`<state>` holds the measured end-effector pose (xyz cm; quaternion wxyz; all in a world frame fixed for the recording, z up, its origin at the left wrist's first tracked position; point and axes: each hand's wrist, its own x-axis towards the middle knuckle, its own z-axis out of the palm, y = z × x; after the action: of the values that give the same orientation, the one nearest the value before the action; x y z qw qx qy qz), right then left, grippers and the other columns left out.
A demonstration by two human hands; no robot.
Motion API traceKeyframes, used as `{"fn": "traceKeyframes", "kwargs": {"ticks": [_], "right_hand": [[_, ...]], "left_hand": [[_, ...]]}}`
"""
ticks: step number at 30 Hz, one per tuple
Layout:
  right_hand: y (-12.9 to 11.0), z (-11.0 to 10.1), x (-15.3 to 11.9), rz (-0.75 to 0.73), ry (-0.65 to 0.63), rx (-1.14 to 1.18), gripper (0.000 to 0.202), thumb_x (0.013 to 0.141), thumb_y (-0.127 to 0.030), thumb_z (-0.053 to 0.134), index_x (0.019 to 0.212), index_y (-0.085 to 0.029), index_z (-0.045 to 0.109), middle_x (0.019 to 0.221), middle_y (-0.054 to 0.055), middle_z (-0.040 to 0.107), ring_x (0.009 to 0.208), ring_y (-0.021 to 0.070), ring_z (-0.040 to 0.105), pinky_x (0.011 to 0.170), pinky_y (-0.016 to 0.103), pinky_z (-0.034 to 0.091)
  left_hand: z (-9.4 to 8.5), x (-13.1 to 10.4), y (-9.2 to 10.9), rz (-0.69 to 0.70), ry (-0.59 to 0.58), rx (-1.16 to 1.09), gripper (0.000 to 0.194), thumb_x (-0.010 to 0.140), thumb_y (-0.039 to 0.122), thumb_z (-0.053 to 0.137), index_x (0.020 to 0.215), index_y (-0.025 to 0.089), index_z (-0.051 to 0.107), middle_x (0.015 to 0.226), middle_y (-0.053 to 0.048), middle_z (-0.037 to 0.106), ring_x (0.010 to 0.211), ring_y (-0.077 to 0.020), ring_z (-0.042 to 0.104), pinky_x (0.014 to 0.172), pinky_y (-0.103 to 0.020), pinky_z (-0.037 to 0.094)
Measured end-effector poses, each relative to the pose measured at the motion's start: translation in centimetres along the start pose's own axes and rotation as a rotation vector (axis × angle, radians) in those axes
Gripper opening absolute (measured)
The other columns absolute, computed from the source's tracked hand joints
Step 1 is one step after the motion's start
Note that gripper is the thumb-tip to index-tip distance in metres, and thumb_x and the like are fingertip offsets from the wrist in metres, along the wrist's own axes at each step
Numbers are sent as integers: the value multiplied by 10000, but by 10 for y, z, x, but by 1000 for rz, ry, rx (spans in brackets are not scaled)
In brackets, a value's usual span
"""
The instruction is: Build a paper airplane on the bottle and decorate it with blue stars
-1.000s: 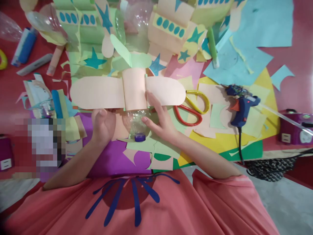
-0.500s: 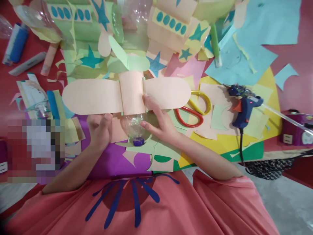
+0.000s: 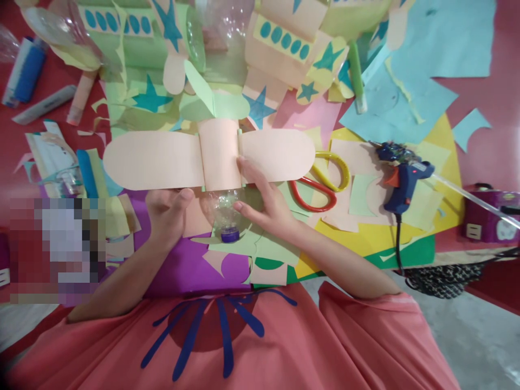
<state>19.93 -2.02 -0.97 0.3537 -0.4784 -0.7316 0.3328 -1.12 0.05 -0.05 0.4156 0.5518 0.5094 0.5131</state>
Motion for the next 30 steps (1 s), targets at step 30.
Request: {"fn": "traceKeyframes", "kwargs": {"ticks": [30], "right_hand": [[4,0,2,28,-78,144,716,863,-584,566,1457,-267,323,1497,107,480,1387,265,464,1174,492,379]], "left_hand": [[3,-3,-5,-218,74,-110,368,669,483,800,664,192,575,643,-14,635,765,-228,712,826,-408,625]]}}
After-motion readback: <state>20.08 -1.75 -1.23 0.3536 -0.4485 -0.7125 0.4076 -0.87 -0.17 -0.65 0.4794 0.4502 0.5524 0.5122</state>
